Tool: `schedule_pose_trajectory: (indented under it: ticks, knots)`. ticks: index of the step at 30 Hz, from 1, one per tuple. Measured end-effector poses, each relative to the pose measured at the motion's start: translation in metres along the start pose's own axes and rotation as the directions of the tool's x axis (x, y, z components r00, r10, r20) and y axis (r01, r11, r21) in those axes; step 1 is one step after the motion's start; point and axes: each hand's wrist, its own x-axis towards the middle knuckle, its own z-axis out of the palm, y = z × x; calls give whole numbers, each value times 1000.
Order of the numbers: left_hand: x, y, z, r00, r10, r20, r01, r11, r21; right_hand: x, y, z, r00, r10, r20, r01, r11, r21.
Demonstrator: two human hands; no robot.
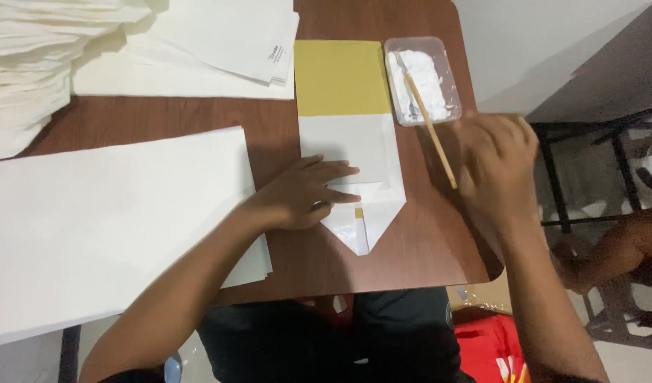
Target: The person folds a white paper sheet, applies glue to the edges using a brush, and presses the flaps to seal them. They then place the finished white envelope onto a yellow backing sheet and smooth it down.
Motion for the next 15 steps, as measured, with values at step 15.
schedule_pose_trajectory:
  ticks: [15]
  knots:
    - [2, -6, 11, 998, 8, -55, -9, 1000, -19, -61, -115, 3, 930, -286, -231, 343, 901, 265]
